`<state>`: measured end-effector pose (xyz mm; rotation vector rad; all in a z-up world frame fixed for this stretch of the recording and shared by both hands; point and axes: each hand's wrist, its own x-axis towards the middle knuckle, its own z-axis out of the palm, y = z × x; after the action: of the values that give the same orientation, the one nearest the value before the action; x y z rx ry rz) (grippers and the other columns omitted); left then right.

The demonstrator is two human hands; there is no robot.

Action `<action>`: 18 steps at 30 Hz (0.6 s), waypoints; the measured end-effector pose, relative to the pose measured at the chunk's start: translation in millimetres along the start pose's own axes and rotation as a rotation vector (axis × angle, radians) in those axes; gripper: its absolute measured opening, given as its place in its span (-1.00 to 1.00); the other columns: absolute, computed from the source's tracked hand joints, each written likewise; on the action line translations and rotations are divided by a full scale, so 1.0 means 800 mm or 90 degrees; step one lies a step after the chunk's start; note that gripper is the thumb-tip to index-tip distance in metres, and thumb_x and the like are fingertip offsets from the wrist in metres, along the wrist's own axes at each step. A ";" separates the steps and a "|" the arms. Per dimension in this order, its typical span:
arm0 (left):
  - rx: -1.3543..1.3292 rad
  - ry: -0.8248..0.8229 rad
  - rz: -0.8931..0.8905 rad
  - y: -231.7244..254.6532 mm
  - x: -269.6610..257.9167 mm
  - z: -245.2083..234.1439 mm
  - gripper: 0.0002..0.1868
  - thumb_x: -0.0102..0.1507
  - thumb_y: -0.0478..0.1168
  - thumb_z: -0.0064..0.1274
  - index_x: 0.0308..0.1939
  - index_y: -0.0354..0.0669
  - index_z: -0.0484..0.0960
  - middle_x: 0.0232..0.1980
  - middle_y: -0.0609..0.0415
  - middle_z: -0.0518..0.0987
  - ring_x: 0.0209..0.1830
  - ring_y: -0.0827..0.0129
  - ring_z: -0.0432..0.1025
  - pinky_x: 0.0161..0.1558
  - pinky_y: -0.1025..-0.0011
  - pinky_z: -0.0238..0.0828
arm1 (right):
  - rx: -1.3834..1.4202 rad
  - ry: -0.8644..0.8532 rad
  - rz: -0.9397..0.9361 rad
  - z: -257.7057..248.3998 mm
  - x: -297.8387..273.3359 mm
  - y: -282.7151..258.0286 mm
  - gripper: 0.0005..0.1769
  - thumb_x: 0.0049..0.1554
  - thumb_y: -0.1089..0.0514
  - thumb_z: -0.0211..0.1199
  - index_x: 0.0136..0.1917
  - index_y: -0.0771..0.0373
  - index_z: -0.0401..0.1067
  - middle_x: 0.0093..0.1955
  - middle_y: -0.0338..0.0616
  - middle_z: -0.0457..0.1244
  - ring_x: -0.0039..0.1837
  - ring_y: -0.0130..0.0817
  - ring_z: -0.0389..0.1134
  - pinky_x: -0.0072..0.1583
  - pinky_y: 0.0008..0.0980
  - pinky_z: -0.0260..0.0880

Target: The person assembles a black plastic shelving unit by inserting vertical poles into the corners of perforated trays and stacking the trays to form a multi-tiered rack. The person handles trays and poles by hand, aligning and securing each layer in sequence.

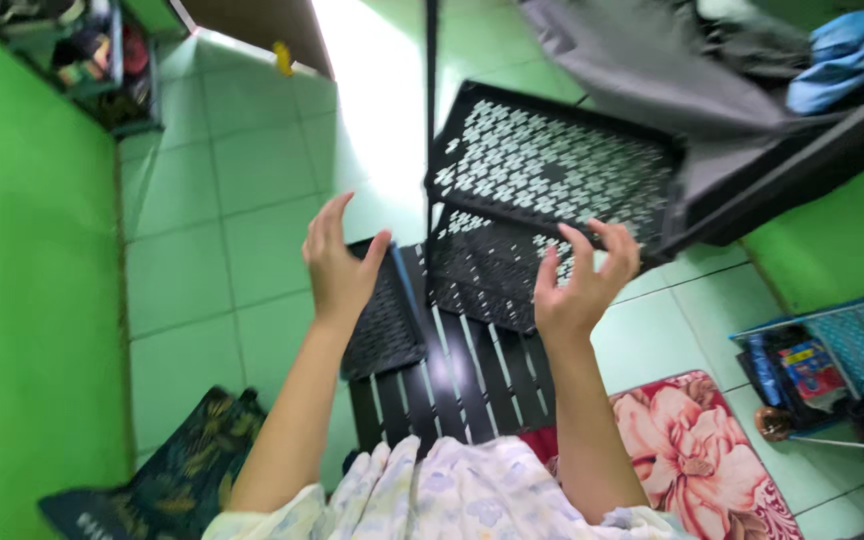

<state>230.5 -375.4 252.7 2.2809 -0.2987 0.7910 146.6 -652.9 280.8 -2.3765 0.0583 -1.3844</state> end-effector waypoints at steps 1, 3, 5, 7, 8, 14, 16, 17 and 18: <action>0.020 -0.018 -0.029 -0.023 -0.026 -0.016 -0.28 0.26 0.06 0.31 0.39 -0.11 0.39 0.35 -0.10 0.48 0.39 -0.03 0.33 0.36 0.01 0.16 | -0.030 0.038 0.002 0.011 -0.016 -0.007 -0.67 0.13 0.34 0.41 0.16 0.21 0.47 0.36 -0.01 0.15 0.47 0.09 0.07 0.49 0.09 0.07; 0.056 -0.092 -0.150 -0.069 -0.091 -0.049 -0.28 0.25 0.07 0.22 0.40 -0.13 0.39 0.35 -0.07 0.49 0.39 -0.01 0.30 0.35 0.00 0.15 | 0.035 0.008 0.019 0.045 -0.058 -0.019 -0.72 0.12 0.33 0.38 0.11 0.19 0.48 0.31 -0.03 0.16 0.45 0.02 0.10 0.48 0.09 0.09; 0.171 -0.241 -0.255 -0.116 -0.156 -0.079 -0.21 0.22 0.23 0.14 0.41 -0.09 0.36 0.42 -0.10 0.38 0.49 -0.08 0.16 0.41 -0.08 0.12 | 0.089 -0.070 0.052 0.095 -0.114 -0.037 -0.74 0.09 0.32 0.35 0.07 0.17 0.49 0.29 -0.04 0.18 0.44 0.02 0.11 0.46 0.05 0.10; 0.325 -0.597 -0.456 -0.159 -0.220 -0.111 -0.14 0.19 0.39 0.06 0.47 0.16 0.27 0.58 -0.04 0.10 0.58 -0.16 -0.13 0.40 -0.31 -0.11 | 0.140 -0.195 0.060 0.157 -0.181 -0.059 -0.74 0.04 0.31 0.34 0.03 0.17 0.47 0.33 0.04 0.16 0.46 0.10 0.10 0.46 0.03 0.11; 0.339 -0.710 -0.503 -0.177 -0.252 -0.128 -0.17 0.20 0.43 0.01 0.46 0.24 0.29 0.61 0.02 0.07 0.63 -0.14 -0.19 0.42 -0.38 -0.16 | 0.171 -0.257 0.045 0.188 -0.216 -0.066 -0.73 0.02 0.30 0.34 0.01 0.16 0.44 0.37 0.12 0.14 0.48 0.16 0.08 0.47 0.05 0.11; 0.358 -0.744 -0.574 -0.244 -0.371 -0.218 -0.38 0.27 0.37 -0.07 0.37 0.41 0.40 0.68 0.14 -0.01 0.70 -0.04 -0.26 0.46 -0.38 -0.22 | 0.014 -0.686 0.325 0.304 -0.372 -0.090 -0.63 0.07 0.27 0.23 0.16 0.35 0.32 0.32 0.24 0.12 0.40 0.33 0.14 0.31 0.13 0.29; 0.367 -0.749 -0.583 -0.267 -0.377 -0.241 -0.45 0.31 0.30 -0.11 0.39 0.49 0.39 0.67 0.15 0.02 0.70 -0.01 -0.22 0.47 -0.37 -0.19 | -0.036 -0.762 0.362 0.312 -0.386 -0.094 -0.62 0.06 0.25 0.21 0.16 0.33 0.30 0.28 0.17 0.13 0.37 0.24 0.18 0.29 0.10 0.35; 0.369 -0.763 -0.608 -0.281 -0.374 -0.251 -0.46 0.33 0.29 -0.11 0.40 0.47 0.38 0.68 0.14 -0.01 0.70 -0.02 -0.25 0.47 -0.38 -0.22 | -0.063 -0.755 0.332 0.313 -0.390 -0.100 -0.59 0.05 0.25 0.22 0.17 0.32 0.27 0.28 0.16 0.12 0.36 0.23 0.19 0.26 0.10 0.36; 0.372 -0.778 -0.633 -0.291 -0.372 -0.262 -0.46 0.36 0.28 -0.12 0.40 0.44 0.37 0.69 0.12 -0.05 0.70 -0.04 -0.27 0.47 -0.39 -0.25 | -0.090 -0.748 0.302 0.314 -0.391 -0.106 -0.56 0.04 0.25 0.22 0.18 0.32 0.25 0.29 0.14 0.11 0.35 0.21 0.19 0.24 0.09 0.37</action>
<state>-3.0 -64.6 63.5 2.6761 0.6042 -1.1863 185.3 -425.8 -58.8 -2.6541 0.3617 0.3113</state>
